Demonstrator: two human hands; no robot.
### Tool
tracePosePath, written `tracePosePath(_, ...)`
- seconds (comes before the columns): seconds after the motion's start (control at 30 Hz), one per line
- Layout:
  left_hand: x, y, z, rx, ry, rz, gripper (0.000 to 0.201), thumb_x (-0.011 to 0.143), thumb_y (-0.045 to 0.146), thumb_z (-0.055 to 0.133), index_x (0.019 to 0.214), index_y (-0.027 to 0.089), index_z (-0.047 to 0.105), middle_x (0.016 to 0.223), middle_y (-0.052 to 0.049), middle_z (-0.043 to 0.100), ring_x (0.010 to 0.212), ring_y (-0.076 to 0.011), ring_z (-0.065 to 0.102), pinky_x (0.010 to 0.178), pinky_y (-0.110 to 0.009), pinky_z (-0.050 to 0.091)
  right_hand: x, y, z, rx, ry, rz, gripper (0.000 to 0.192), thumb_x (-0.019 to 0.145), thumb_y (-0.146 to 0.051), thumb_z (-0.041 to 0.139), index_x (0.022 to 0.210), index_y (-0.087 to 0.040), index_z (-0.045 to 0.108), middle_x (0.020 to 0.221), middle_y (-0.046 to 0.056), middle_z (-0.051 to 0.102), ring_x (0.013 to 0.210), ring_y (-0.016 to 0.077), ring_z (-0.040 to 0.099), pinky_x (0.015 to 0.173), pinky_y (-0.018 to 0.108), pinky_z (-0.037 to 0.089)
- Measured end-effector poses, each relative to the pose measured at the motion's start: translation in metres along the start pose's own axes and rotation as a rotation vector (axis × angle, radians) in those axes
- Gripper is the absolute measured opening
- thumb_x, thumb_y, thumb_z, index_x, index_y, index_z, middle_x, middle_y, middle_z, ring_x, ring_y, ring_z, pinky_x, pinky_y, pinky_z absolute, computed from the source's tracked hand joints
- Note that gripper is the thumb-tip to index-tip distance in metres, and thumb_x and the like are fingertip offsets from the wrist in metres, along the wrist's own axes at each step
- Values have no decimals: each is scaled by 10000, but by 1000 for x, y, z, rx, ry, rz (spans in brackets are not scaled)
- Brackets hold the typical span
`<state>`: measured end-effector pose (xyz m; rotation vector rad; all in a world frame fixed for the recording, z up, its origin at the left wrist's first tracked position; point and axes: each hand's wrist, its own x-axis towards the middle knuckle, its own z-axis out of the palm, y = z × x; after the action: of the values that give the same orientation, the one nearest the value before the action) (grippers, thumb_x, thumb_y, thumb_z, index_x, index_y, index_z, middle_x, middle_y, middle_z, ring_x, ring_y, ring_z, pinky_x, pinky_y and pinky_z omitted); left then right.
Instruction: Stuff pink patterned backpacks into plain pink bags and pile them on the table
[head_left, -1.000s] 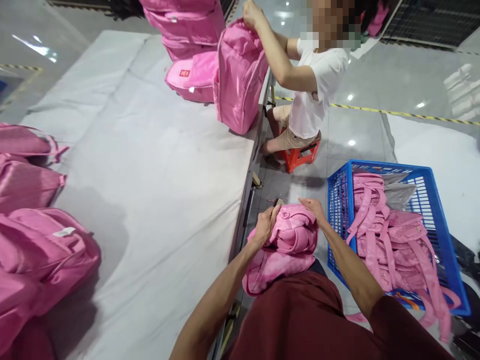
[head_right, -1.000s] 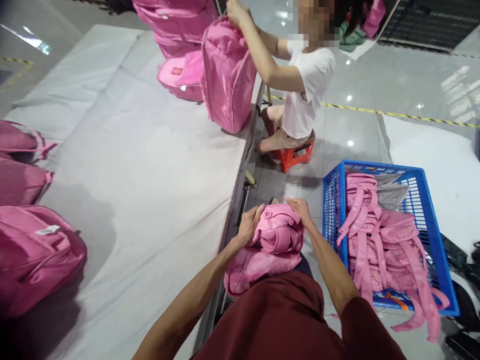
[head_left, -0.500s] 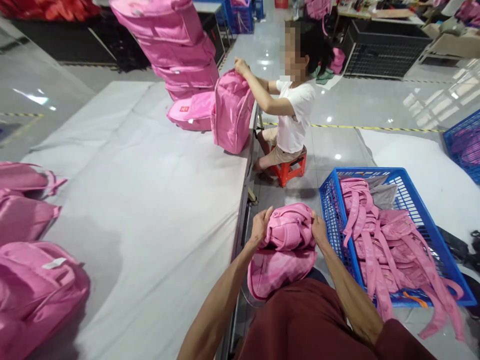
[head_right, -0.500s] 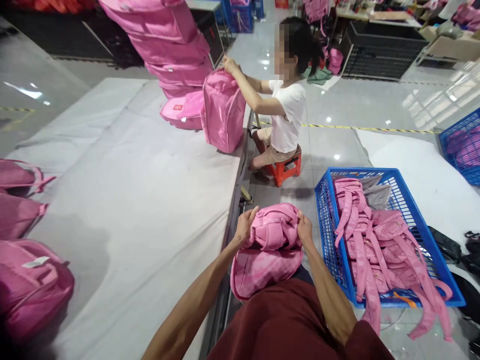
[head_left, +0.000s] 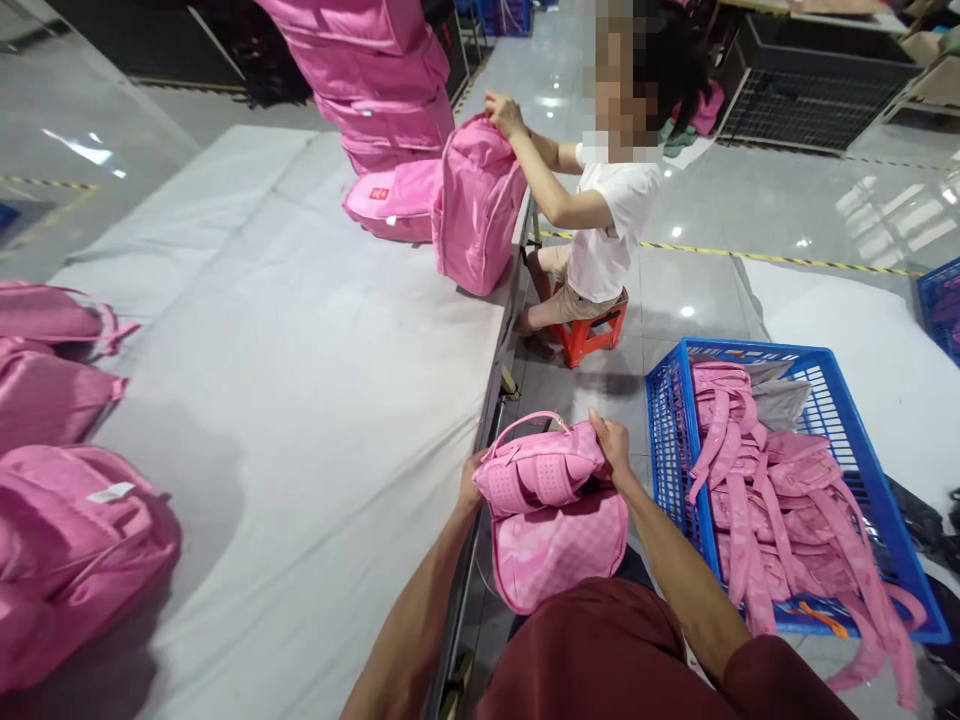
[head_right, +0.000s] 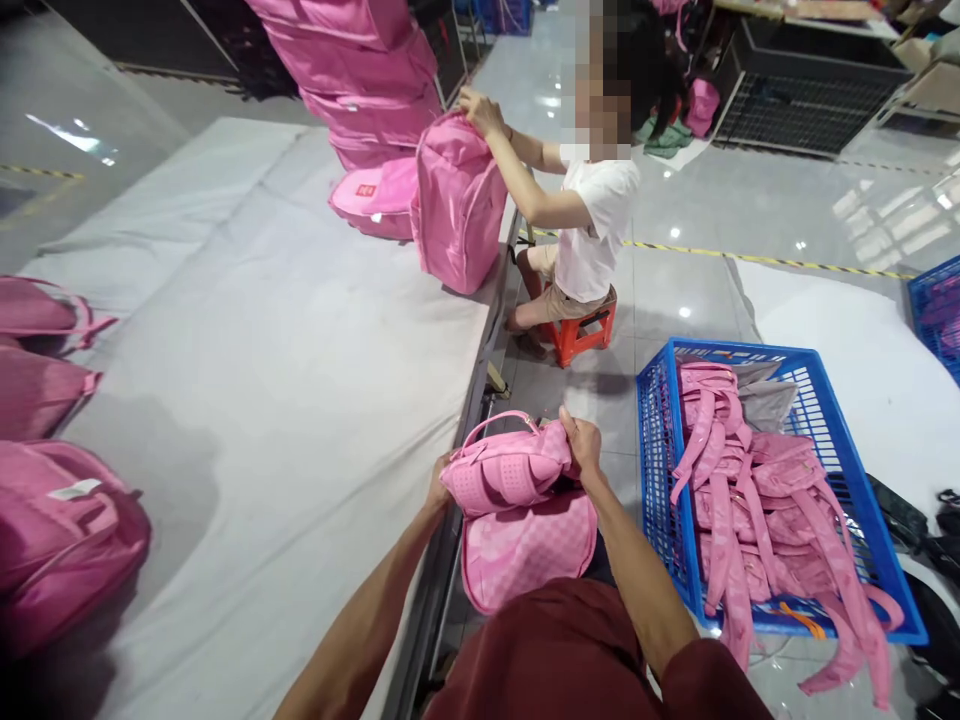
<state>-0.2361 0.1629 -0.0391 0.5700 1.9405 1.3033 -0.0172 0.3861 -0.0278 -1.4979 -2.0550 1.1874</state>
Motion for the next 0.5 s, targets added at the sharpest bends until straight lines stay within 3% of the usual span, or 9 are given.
tracePosePath(0.13, -19, -4, 0, -30, 15, 29, 361, 623, 574, 759, 708, 223, 781, 797, -99, 829, 867, -366, 749, 856, -457, 605, 0, 14, -17, -14, -6, -40, 815, 952, -992, 338, 668, -257, 546, 699, 40, 631, 690, 184, 506, 727, 322, 419)
tracePosePath(0.23, -45, -10, 5, -88, 55, 54, 384, 655, 577, 763, 781, 217, 803, 872, -111, 848, 970, -393, 770, 925, -480, 618, -28, 43, -46, 105, 3, 12, 722, 885, -917, 563, 1042, -228, 716, 1077, 117, 799, 966, 270, 724, 916, 371, 545)
tracePosePath(0.37, -80, -32, 28, -149, 125, 95, 489, 662, 612, 707, 899, 199, 819, 973, -142, 852, 1004, -394, 763, 944, -484, 613, -104, 108, -77, 154, -19, 196, 1007, 665, -798, 854, 1441, -190, 651, 1519, 229, 680, 1250, 383, 739, 1047, 492, 602)
tracePosePath(0.43, -95, -46, 45, -151, 152, 89, 531, 649, 628, 690, 929, 192, 812, 992, -159, 845, 1002, -398, 755, 949, -501, 607, -149, 131, -82, 188, 22, 309, 1077, 599, -739, 922, 1477, -184, 634, 1567, 240, 650, 1361, 414, 697, 1093, 508, 601)
tracePosePath(0.5, -110, -59, 62, -160, 160, 65, 519, 644, 609, 712, 940, 190, 793, 992, -157, 832, 985, -386, 748, 942, -500, 603, -184, 138, -79, 264, 86, 485, 923, 660, -733, 904, 1363, -173, 690, 1442, 240, 729, 1359, 427, 706, 1074, 512, 617)
